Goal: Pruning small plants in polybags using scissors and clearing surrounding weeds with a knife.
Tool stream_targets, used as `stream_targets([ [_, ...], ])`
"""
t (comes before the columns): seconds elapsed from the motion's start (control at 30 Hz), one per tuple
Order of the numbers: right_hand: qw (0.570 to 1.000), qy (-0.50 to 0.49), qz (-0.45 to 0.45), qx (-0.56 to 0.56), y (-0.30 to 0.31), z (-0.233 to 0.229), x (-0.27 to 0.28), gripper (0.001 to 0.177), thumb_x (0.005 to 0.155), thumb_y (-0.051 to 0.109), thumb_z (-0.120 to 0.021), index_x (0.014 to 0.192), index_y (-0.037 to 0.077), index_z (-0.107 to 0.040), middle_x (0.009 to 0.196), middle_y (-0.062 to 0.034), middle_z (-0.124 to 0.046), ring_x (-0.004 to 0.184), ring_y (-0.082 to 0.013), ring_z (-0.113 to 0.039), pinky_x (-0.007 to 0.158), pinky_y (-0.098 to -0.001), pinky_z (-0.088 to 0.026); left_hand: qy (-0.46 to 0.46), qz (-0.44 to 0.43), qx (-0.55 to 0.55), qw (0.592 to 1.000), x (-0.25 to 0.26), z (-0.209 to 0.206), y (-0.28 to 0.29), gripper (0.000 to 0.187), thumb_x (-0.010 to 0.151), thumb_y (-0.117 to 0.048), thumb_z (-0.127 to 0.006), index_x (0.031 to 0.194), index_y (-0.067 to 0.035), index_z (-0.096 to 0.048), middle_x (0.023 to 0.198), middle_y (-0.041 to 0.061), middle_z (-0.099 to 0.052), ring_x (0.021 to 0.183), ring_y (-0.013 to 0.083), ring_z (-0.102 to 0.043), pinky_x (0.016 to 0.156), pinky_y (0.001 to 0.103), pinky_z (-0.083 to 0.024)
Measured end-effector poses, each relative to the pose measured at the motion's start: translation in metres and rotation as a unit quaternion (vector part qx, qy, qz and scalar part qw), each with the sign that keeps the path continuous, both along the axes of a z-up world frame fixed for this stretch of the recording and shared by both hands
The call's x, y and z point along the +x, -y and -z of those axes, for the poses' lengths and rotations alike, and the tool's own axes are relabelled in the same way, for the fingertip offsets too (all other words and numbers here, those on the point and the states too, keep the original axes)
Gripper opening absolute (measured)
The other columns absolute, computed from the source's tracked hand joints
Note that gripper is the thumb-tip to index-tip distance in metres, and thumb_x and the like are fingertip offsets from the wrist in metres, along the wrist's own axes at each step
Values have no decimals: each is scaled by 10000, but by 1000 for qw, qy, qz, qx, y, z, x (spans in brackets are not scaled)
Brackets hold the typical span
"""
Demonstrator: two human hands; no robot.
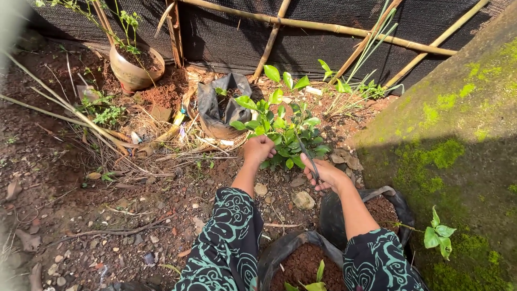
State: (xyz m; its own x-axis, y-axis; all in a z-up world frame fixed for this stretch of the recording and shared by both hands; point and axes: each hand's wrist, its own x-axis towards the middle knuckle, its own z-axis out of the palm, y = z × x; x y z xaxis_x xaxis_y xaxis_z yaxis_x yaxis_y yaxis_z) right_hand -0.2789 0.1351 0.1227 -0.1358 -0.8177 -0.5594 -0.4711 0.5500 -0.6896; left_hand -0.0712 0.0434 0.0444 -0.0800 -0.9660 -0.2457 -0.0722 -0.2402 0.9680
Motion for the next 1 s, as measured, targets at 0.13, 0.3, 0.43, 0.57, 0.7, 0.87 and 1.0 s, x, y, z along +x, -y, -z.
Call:
stream_targets([
  [0.13, 1000, -2, -3, 26, -3, -1, -4, 823, 833, 848, -596, 952, 37, -665, 753, -77, -627, 622, -167, -649, 541, -308, -599, -28, -3, 4, 1000, 3, 1, -2, 149, 802, -134, -630, 788, -59, -758, 663, 92, -739, 555, 126, -704, 574, 229, -601],
  [0.3, 999, -6, -12, 29, 11, 1, -2, 806, 847, 838, -584, 949, 41, -656, 742, -58, -619, 615, -159, -641, 545, -299, -593, -29, 8, 11, 999, 3, 2, -4, 131, 776, -143, -648, 767, -62, -750, 662, 89, -740, 558, 126, -706, 577, 228, -604],
  [0.43, 1000, -18, -14, 19, 23, 8, -2, 777, 856, 828, -590, 910, 54, -646, 708, -49, -604, 559, -142, -616, 489, -263, -557, -34, 29, 9, 999, 2, 0, -4, 100, 748, -139, -682, 720, -68, -746, 646, 88, -731, 547, 124, -698, 550, 223, -593],
  [0.57, 1000, 1, 11, -7, 31, 17, -2, 724, 873, 807, -616, 821, 85, -615, 630, -35, -558, 446, -121, -539, 376, -240, -433, -42, 37, 7, 998, 2, 3, -2, 93, 738, -145, -692, 717, -70, -742, 654, 83, -731, 550, 113, -691, 551, 214, -588],
  [0.7, 999, 9, 18, -27, 30, 16, -2, 720, 880, 803, -626, 795, 89, -601, 604, -42, -530, 411, -109, -499, 343, -220, -376, -41, 29, 6, 999, 3, 10, 2, 103, 733, -155, -697, 715, -66, -745, 644, 92, -728, 540, 123, -695, 544, 224, -593],
  [0.87, 998, 17, 12, -59, 28, 16, 0, 699, 913, 769, -625, 746, 90, -598, 560, -46, -516, 366, -90, -456, 329, -210, -333, -51, 23, 9, 998, 4, 9, 2, 128, 741, -156, -674, 719, -52, -746, 654, 100, -730, 547, 127, -694, 551, 220, -591],
  [1.0, 998, 19, 8, -60, 31, 23, 3, 695, 915, 747, -644, 799, 64, -606, 604, -65, -550, 421, -120, -527, 353, -222, -376, -50, 25, 8, 998, 3, 7, 1, 108, 730, -148, -686, 698, -65, -749, 636, 91, -730, 541, 133, -704, 545, 231, -600],
])
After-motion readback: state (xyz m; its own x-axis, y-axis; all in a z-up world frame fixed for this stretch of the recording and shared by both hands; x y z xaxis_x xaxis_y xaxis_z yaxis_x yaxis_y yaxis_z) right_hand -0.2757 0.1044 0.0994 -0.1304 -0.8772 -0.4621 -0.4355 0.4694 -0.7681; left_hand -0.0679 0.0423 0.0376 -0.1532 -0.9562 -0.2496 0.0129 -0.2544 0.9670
